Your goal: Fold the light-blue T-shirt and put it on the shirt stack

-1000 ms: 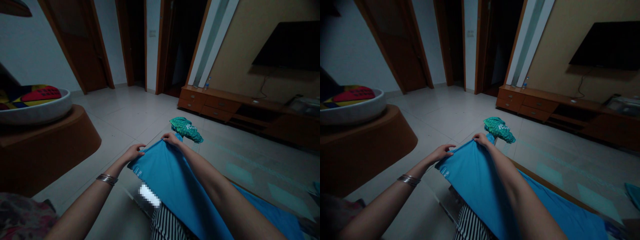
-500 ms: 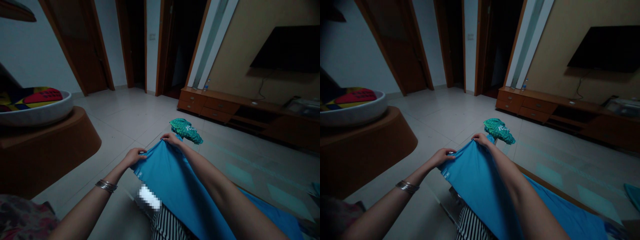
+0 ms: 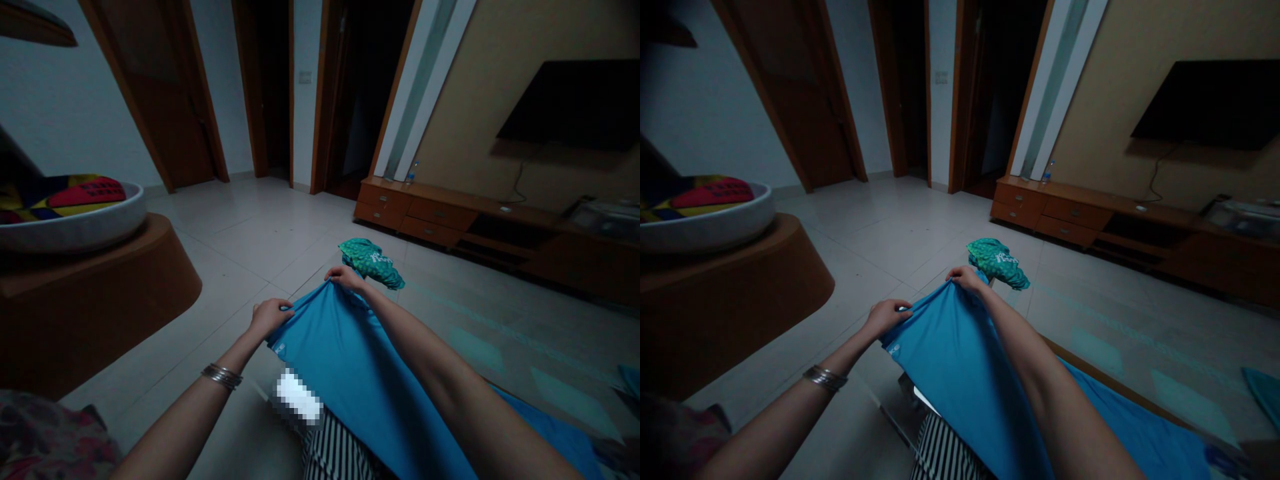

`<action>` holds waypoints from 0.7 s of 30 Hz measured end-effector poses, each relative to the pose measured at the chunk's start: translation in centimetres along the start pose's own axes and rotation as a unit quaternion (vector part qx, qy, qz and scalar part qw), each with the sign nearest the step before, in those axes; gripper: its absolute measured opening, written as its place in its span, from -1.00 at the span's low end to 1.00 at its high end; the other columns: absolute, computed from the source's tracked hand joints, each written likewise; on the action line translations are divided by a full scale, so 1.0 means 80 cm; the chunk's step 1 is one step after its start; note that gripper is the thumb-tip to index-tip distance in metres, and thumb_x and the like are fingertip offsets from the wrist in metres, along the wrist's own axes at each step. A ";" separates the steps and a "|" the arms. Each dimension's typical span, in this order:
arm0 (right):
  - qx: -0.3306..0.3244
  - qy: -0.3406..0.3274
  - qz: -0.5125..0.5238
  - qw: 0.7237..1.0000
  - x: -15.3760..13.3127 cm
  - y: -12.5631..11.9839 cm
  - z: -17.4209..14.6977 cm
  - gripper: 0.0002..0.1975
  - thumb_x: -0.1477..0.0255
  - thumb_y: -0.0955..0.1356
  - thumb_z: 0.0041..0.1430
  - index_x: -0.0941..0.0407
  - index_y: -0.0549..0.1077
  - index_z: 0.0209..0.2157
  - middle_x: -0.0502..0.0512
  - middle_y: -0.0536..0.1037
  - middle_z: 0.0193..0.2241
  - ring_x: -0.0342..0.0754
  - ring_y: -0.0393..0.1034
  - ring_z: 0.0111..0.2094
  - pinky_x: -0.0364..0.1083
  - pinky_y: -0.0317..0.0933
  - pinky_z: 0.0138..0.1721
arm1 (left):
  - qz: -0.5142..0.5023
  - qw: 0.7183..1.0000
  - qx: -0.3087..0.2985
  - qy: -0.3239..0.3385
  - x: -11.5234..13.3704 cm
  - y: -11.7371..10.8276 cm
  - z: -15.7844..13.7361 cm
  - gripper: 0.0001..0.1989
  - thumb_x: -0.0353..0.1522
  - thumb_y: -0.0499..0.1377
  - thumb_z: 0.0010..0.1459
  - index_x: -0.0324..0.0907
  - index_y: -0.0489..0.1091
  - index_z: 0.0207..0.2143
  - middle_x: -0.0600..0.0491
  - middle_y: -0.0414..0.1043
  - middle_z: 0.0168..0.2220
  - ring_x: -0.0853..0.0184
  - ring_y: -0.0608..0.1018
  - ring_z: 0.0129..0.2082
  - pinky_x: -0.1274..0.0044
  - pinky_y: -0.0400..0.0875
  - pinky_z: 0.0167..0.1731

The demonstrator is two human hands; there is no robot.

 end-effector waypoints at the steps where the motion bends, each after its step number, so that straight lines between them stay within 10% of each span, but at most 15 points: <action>1: 0.000 0.000 0.002 1.000 -0.001 0.000 -0.001 -0.77 0.59 0.30 0.01 0.18 0.56 -0.30 0.05 0.60 -0.31 -0.11 0.43 -0.31 -0.22 0.26 -0.27 | 0.000 1.000 0.004 -0.006 0.002 0.001 -0.001 -0.70 -0.19 0.15 0.06 0.00 0.55 -0.18 0.03 0.56 -0.13 0.16 0.49 -0.05 0.34 0.18 0.01; 13: 0.008 0.013 -0.007 1.000 0.011 0.002 -0.006 -0.79 0.59 0.31 0.02 0.17 0.57 -0.33 0.04 0.60 -0.34 -0.14 0.43 -0.32 -0.23 0.26 -0.24 | 0.118 0.978 0.099 0.137 0.012 0.022 -0.015 -0.80 -0.37 0.12 0.12 -0.10 0.52 -0.23 -0.08 0.46 -0.17 0.12 0.40 -0.05 0.26 0.06 -0.03; 21: 0.013 0.024 -0.031 0.999 0.009 0.002 -0.009 -0.71 0.63 0.30 0.00 0.17 0.56 -0.24 0.06 0.60 -0.25 -0.13 0.45 -0.26 -0.23 0.28 -0.21 | 0.127 0.979 0.108 0.115 0.015 0.024 -0.010 -0.75 -0.44 0.00 0.15 -0.18 0.47 -0.26 -0.12 0.48 -0.18 0.12 0.43 -0.08 0.26 0.11 -0.07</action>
Point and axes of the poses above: each hand's wrist, its own z-axis towards the middle knuckle, its own y-axis out of the palm, x = y × z, the point moved 1 cm from there along z, towards the middle knuckle
